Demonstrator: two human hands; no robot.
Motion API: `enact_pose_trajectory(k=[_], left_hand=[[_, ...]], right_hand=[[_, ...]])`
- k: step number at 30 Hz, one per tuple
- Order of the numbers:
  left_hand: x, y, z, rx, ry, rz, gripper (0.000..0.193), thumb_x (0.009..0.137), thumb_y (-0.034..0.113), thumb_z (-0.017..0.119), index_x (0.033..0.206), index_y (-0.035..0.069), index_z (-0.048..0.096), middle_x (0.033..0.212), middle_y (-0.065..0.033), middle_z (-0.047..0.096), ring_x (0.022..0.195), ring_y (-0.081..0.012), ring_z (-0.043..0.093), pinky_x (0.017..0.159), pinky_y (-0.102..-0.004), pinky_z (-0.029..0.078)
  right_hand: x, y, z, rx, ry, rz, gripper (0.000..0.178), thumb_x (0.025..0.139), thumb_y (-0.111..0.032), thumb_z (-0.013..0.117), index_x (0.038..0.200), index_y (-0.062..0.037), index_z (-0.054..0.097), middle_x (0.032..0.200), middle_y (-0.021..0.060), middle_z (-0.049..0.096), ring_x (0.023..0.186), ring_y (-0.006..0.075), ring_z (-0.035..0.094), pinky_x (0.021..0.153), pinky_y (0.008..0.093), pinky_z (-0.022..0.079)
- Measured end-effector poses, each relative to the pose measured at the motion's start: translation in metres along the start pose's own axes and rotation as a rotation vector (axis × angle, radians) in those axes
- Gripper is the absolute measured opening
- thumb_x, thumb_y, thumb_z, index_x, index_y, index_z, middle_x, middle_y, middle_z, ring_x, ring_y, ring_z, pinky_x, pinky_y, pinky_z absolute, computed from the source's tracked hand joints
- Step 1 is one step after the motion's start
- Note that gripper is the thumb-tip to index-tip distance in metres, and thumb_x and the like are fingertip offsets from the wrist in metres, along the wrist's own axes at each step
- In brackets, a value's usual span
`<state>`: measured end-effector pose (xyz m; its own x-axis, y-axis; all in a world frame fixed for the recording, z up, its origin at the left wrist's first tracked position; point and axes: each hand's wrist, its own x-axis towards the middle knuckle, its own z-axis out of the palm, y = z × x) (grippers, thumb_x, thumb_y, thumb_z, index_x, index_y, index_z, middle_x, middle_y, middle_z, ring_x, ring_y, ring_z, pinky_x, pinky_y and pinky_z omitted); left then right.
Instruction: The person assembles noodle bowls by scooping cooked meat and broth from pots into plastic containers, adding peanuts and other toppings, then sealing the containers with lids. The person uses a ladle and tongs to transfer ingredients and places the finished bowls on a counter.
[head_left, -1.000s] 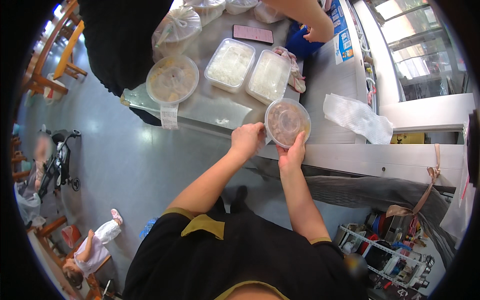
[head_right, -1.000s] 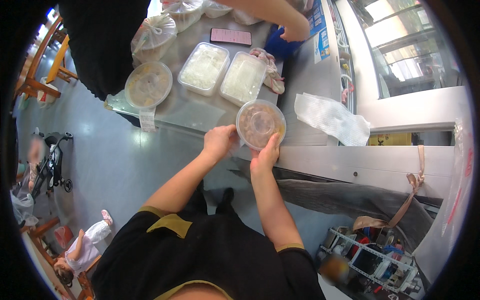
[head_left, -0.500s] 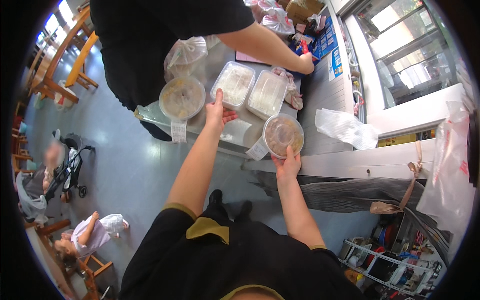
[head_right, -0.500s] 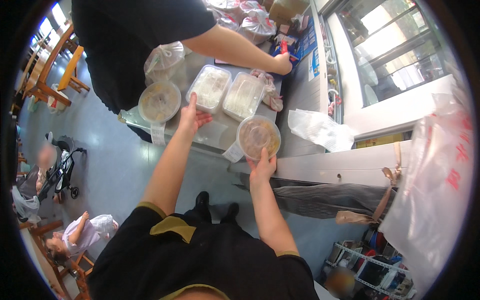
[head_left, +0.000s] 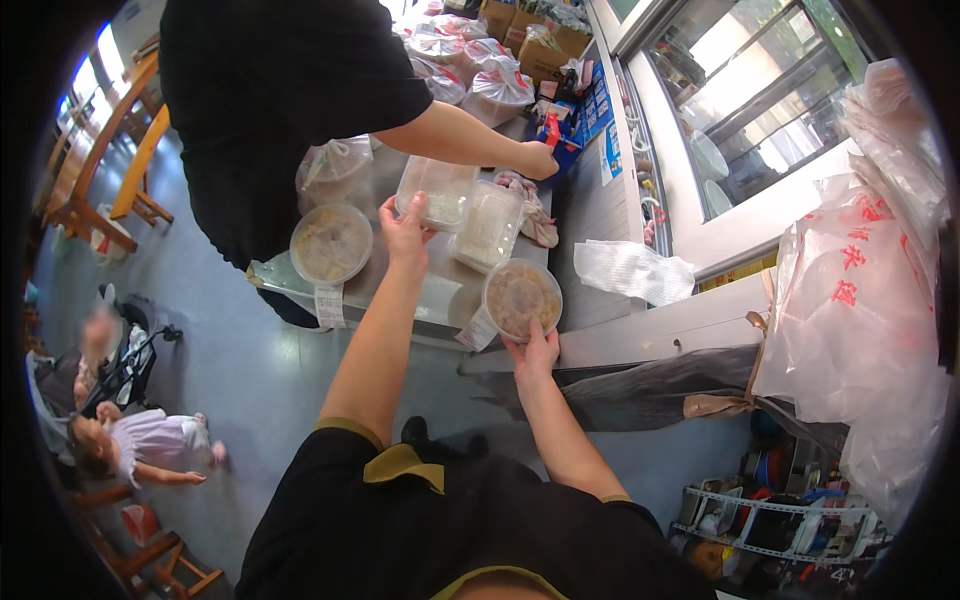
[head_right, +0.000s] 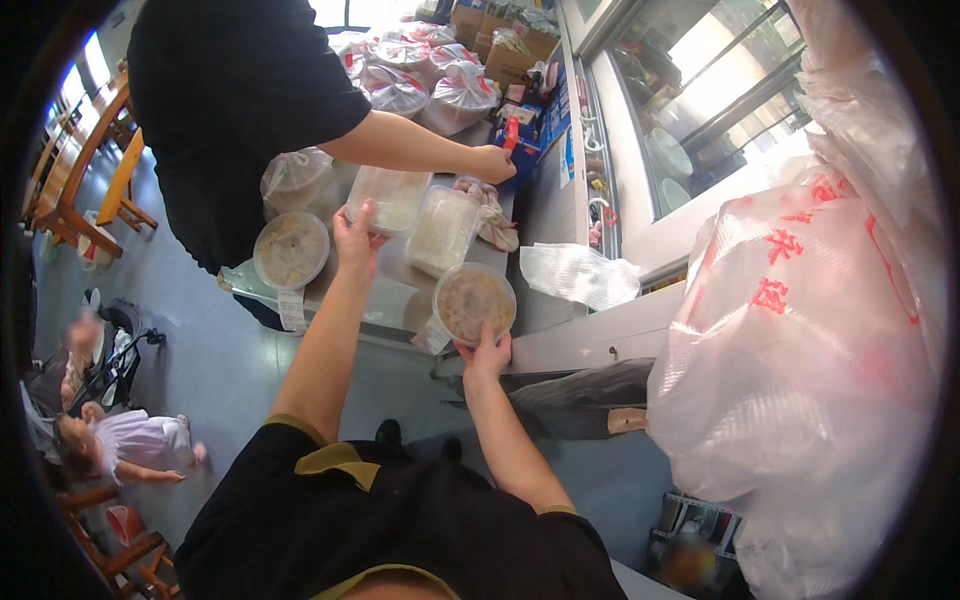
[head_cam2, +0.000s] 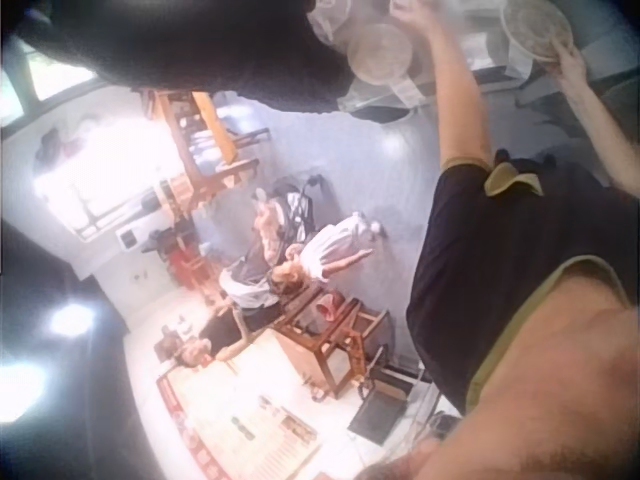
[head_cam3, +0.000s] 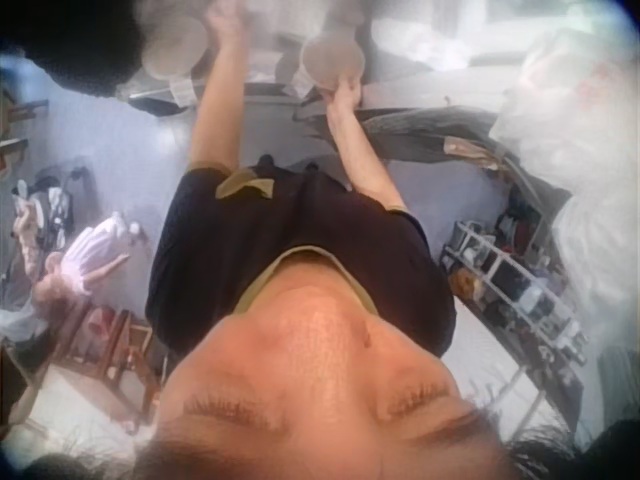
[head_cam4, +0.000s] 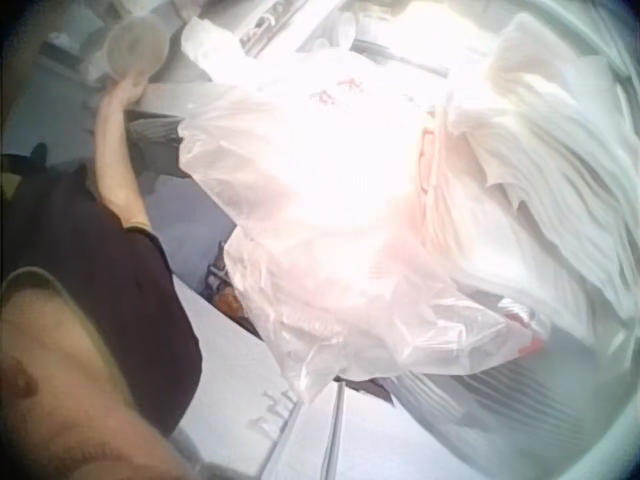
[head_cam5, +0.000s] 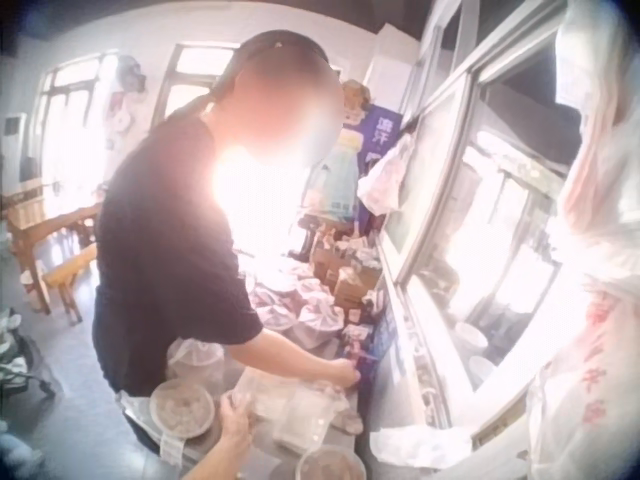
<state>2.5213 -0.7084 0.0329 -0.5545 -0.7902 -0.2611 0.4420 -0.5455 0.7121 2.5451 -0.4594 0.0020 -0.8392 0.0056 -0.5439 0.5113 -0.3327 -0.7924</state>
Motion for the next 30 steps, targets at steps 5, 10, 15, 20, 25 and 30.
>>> enact_pose_trajectory(k=[5, 10, 15, 20, 25, 30], left_hand=[[-0.044, -0.019, -0.003, -0.022, -0.111, -0.153, 0.048, 0.083, 0.028, 0.069, 0.118, 0.009, 0.042, 0.101, -0.0101, 0.059, 0.078, -0.0214, 0.062, 0.063, -0.0349, 0.054], [-0.044, -0.045, 0.013, 0.433, -0.075, 0.029, 0.052, 0.081, 0.03, 0.068, 0.12, 0.008, 0.043, 0.105, -0.0109, 0.056, 0.078, -0.0229, 0.06, 0.064, -0.032, 0.052], [-0.011, -0.048, -0.006, 1.048, 0.034, 0.308, 0.05, 0.076, 0.031, 0.068, 0.117, 0.009, 0.05, 0.111, -0.0143, 0.053, 0.082, -0.0291, 0.06, 0.067, -0.0393, 0.054], [0.015, -0.019, 0.002, 0.229, -0.403, -0.591, 0.049, 0.079, 0.027, 0.063, 0.121, 0.009, 0.045, 0.114, -0.0138, 0.053, 0.093, -0.0334, 0.061, 0.063, -0.0488, 0.057], [0.0, -0.056, 0.042, 0.132, -0.332, -0.51, 0.057, 0.084, 0.025, 0.059, 0.132, 0.01, 0.032, 0.119, -0.0147, 0.05, 0.097, -0.035, 0.06, 0.066, -0.05, 0.056], [-0.001, -0.102, 0.083, 0.234, -0.111, -0.478, 0.082, 0.082, 0.032, 0.064, 0.144, 0.011, 0.014, 0.138, -0.0179, 0.028, 0.113, -0.0343, 0.049, 0.078, -0.0458, 0.054]], right_hand=[[-0.01, -0.006, 0.006, -0.013, 0.005, 0.015, 0.034, 0.095, -0.018, 0.052, 0.127, -0.014, 0.043, 0.124, 0.0089, 0.051, 0.104, 0.0268, 0.057, 0.075, 0.0454, 0.055], [0.001, 0.003, 0.0, -0.01, -0.025, -0.009, 0.034, 0.093, -0.018, 0.054, 0.126, -0.014, 0.043, 0.122, 0.0094, 0.052, 0.104, 0.0272, 0.057, 0.074, 0.0456, 0.055], [0.003, 0.001, 0.001, 0.017, -0.008, -0.008, 0.035, 0.092, -0.018, 0.056, 0.125, -0.0127, 0.044, 0.12, 0.0083, 0.053, 0.099, 0.0248, 0.059, 0.063, 0.0386, 0.058], [0.002, 0.001, 0.006, 0.038, -0.031, 0.069, 0.035, 0.091, -0.019, 0.057, 0.123, -0.0116, 0.044, 0.118, 0.0091, 0.053, 0.099, 0.0264, 0.059, 0.064, 0.0397, 0.058], [0.01, 0.003, 0.002, 0.058, -0.061, 0.057, 0.037, 0.091, -0.021, 0.057, 0.124, -0.0102, 0.043, 0.117, 0.0096, 0.054, 0.098, 0.0269, 0.059, 0.072, 0.0432, 0.056], [0.001, -0.003, 0.007, 0.001, -0.073, 0.068, 0.037, 0.092, -0.024, 0.055, 0.124, -0.011, 0.042, 0.113, 0.009, 0.055, 0.09, 0.0262, 0.061, 0.067, 0.0423, 0.056]])
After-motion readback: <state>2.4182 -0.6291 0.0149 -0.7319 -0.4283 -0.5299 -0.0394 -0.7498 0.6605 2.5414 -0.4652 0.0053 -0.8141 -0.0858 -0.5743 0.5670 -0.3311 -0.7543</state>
